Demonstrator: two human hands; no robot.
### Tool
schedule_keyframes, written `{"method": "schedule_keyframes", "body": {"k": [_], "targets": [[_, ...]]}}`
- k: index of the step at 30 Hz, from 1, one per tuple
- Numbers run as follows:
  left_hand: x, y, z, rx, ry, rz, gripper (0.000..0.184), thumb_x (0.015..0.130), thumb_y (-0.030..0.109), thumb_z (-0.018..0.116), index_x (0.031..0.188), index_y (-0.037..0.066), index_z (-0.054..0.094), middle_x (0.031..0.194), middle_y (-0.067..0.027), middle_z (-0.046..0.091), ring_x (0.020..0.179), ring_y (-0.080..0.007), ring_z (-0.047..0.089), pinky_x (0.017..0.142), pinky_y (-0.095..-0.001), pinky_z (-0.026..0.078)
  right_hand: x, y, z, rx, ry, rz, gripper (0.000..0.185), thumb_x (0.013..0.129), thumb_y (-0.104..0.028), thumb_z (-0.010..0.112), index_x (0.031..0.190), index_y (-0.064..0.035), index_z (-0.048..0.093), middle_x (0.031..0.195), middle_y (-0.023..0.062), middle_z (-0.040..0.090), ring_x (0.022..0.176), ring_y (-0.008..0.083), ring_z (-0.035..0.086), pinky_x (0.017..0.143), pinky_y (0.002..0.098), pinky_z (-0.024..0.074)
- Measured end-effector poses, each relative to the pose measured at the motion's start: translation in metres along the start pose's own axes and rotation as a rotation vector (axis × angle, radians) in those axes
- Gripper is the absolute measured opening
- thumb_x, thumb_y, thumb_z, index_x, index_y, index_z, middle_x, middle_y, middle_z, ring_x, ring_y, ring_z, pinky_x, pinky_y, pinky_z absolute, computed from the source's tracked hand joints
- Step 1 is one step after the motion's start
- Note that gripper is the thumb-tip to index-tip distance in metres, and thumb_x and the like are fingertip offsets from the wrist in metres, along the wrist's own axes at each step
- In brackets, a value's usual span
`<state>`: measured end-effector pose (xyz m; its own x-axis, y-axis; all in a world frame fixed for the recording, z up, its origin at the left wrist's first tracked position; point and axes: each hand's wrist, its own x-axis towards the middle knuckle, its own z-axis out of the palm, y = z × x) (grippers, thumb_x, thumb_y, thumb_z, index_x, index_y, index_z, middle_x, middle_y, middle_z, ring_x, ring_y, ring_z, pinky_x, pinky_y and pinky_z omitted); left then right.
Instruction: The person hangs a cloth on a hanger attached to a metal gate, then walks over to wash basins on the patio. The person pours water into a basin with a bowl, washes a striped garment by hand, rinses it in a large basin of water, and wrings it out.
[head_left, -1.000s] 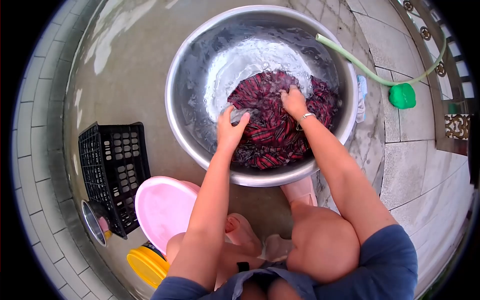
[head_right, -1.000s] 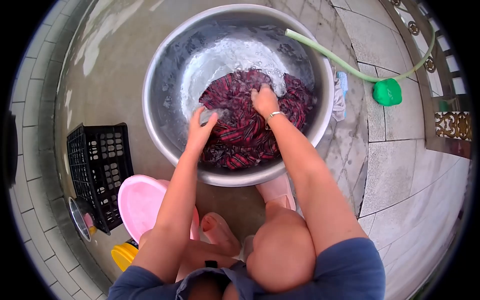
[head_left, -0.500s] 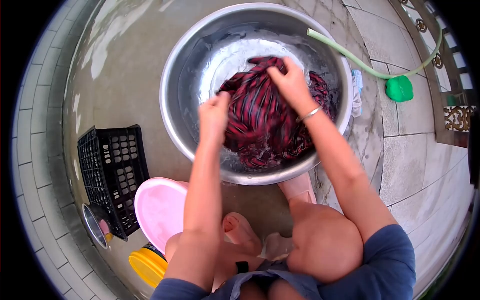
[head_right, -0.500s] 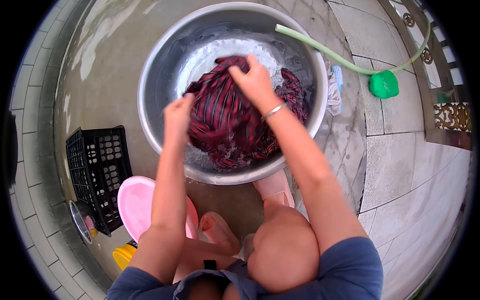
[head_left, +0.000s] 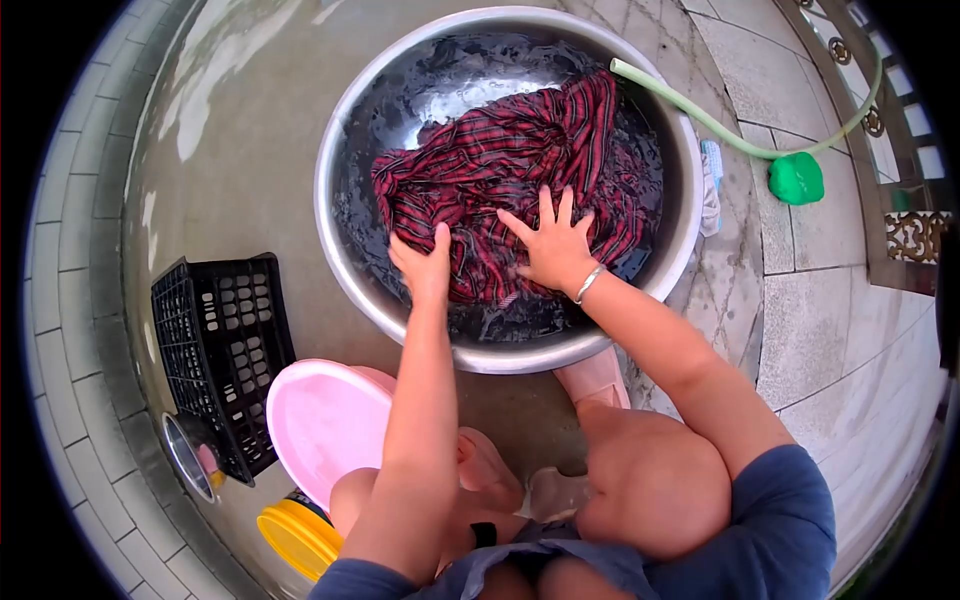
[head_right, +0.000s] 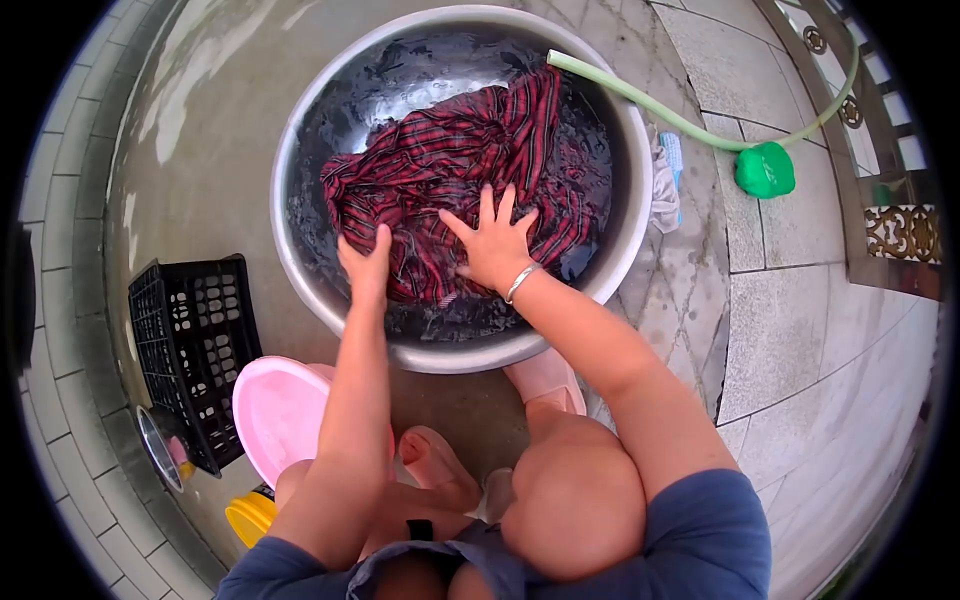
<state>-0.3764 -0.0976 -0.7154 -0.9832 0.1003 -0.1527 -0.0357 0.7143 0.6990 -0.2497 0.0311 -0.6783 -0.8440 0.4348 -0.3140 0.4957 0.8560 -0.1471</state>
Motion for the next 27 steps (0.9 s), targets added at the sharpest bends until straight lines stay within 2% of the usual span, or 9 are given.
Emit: {"method": "schedule_keyframes", "body": {"k": [3,4,9,10,12,16,19,22,27], "targets": [[-0.02,-0.018,0.016,-0.384,-0.026,-0.066,0.072,0.072,0.031,0.066,0.122,-0.005,0.03,0.119,-0.0173,0.043,0.106,-0.0279,0.044,0.091,-0.0351,0.035,0.018,0.014,0.026,0.039,-0.108,0.038,0.065,0.071,-0.04,0.06,0.128,-0.0364,0.03,0.133,0.0219,0.02,0.12,0.0472,0.015,0.085,0.0551,0.0357],[-0.024,-0.018,0.014,-0.62,-0.145,-0.268,0.056,0.074,0.023,0.064,0.114,-0.006,0.039,0.11,-0.0149,0.049,0.097,-0.0255,0.05,0.085,-0.0366,0.04,0.027,0.024,0.045,-0.105,0.01,0.007,0.051,0.075,-0.03,0.055,0.123,-0.0287,0.039,0.121,0.0236,0.039,0.115,0.0425,0.033,0.084,0.0467,0.0398],[0.009,-0.015,0.0,-1.087,-0.243,-0.579,0.024,0.075,0.006,0.058,0.096,-0.005,0.054,0.089,-0.0124,0.059,0.073,-0.0237,0.06,0.069,-0.038,0.049,0.048,0.06,0.009,0.204,-0.193,0.092,0.039,0.075,-0.036,0.053,0.099,-0.0071,0.059,0.1,0.0191,0.056,0.097,0.0342,0.052,0.081,0.0436,0.0406],[0.021,-0.009,-0.016,-1.158,-0.265,-0.642,0.022,0.074,0.006,0.059,0.094,-0.002,0.056,0.087,-0.0124,0.061,0.074,-0.0247,0.061,0.071,-0.0394,0.05,0.049,0.083,0.028,0.301,0.158,-0.133,0.032,0.073,-0.033,0.056,0.091,-0.0068,0.06,0.089,0.0162,0.061,0.086,0.0323,0.057,0.075,0.041,0.0445],[0.049,-0.014,-0.049,-1.217,-0.346,-0.584,0.02,0.076,0.011,0.057,0.094,0.001,0.057,0.089,-0.013,0.062,0.078,-0.0266,0.061,0.073,-0.0414,0.05,0.045,0.108,0.009,0.809,0.087,0.06,0.023,0.073,-0.02,0.058,0.087,-0.002,0.062,0.069,0.0098,0.061,0.064,0.0185,0.056,0.063,0.026,0.0442],[0.061,0.028,-0.092,-0.865,-0.239,-0.315,0.021,0.077,0.009,0.057,0.094,-0.002,0.056,0.087,-0.0111,0.061,0.074,-0.022,0.061,0.068,-0.0367,0.05,0.021,0.116,-0.028,1.418,0.263,0.215,0.021,0.077,-0.014,0.056,0.09,0.0027,0.059,0.078,0.0022,0.06,0.069,0.0054,0.051,0.065,0.0223,0.0421],[0.069,0.02,-0.082,-0.397,-0.277,0.073,0.025,0.073,0.006,0.057,0.097,-0.001,0.054,0.085,-0.0086,0.06,0.074,-0.0159,0.057,0.068,-0.028,0.046,0.019,0.123,-0.037,0.928,0.007,0.045,0.026,0.078,-0.019,0.056,0.093,0.0019,0.057,0.083,0.0118,0.061,0.076,0.0137,0.055,0.071,0.0281,0.0424],[0.045,0.014,-0.062,-0.122,-0.39,0.301,0.037,0.066,0.006,0.055,0.103,0.004,0.05,0.087,-0.0145,0.061,0.08,-0.0256,0.059,0.074,-0.0332,0.044,0.004,0.085,-0.073,0.313,-0.381,-0.059,0.041,0.072,-0.037,0.059,0.097,-0.0047,0.058,0.096,0.016,0.059,0.092,0.0305,0.055,0.081,0.0358,0.0413],[-0.011,0.029,-0.03,0.593,-0.586,0.662,0.027,0.071,0.011,0.048,0.098,0.015,0.053,0.086,-0.0159,0.056,0.081,-0.0355,0.056,0.07,-0.0451,0.044,0.022,0.036,-0.1,0.189,-0.362,-0.063,0.04,0.073,-0.044,0.056,0.101,-0.0147,0.059,0.098,0.013,0.059,0.093,0.0267,0.056,0.079,0.0361,0.0432]]}}
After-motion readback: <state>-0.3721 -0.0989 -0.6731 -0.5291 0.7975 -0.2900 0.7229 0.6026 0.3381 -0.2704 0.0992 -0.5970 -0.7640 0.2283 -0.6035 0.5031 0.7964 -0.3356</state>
